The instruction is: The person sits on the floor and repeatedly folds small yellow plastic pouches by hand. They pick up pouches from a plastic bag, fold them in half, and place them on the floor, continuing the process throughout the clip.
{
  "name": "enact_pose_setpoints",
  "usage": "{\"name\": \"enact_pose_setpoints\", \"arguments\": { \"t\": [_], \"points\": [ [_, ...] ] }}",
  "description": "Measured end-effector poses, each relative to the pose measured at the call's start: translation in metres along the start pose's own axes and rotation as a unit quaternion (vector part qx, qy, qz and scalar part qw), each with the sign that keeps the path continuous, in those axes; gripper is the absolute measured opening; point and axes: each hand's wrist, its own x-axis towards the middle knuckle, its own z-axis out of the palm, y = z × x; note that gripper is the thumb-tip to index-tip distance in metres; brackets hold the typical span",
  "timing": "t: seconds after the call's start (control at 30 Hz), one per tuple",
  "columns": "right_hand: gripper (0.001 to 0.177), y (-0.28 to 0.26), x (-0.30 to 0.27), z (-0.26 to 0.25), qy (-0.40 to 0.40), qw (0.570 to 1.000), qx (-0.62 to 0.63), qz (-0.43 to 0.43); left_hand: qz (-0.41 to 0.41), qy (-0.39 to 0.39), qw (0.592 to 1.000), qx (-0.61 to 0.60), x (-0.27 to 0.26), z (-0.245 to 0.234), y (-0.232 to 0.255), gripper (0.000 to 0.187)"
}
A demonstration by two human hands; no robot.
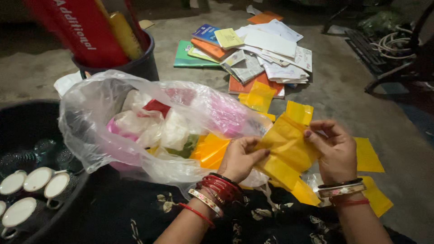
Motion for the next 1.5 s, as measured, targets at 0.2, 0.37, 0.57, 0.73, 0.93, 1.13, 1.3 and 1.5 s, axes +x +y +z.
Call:
{"name": "enact_pose_setpoints", "arguments": {
  "t": [0.2,0.37,0.57,0.73,0.93,1.13,1.3,1.5],
  "points": [
    [0.049,0.003,-0.004,0.022,-0.046,0.982,0.131,0.131,0.037,0.063,0.993,-0.096,-0.004,-0.024,0.001,0.023],
    [0.029,0.021,-0.014,0.04,-0.056,0.993,-0.021,0.104,0.072,0.102,0.991,-0.046,-0.018,-0.04,0.005,0.019],
    [0.03,0.006,-0.024,0.06,-0.082,0.987,-0.136,0.024,0.104,0.111,0.984,-0.094,-0.027,-0.046,0.037,0.022],
    [0.027,-0.02,-0.03,0.082,-0.045,0.967,-0.249,-0.016,0.139,0.134,0.981,-0.003,-0.033,-0.056,0.057,0.024],
    [0.017,-0.047,-0.039,0.1,-0.017,0.964,-0.26,-0.057,0.155,0.075,0.979,-0.11,-0.026,-0.056,0.051,0.02],
    [0.019,-0.067,-0.048,0.11,-0.053,0.968,-0.238,-0.05,0.152,0.019,0.958,-0.244,-0.025,-0.059,0.051,0.011],
    [0.019,-0.084,-0.052,0.118,-0.037,0.979,-0.194,0.058,0.167,-0.015,0.936,-0.31,-0.024,-0.061,0.066,0.026],
    [0.025,-0.094,-0.062,0.117,-0.001,0.974,-0.205,0.091,0.167,0.033,0.951,-0.258,-0.029,-0.051,0.077,0.02]
  ]
}}
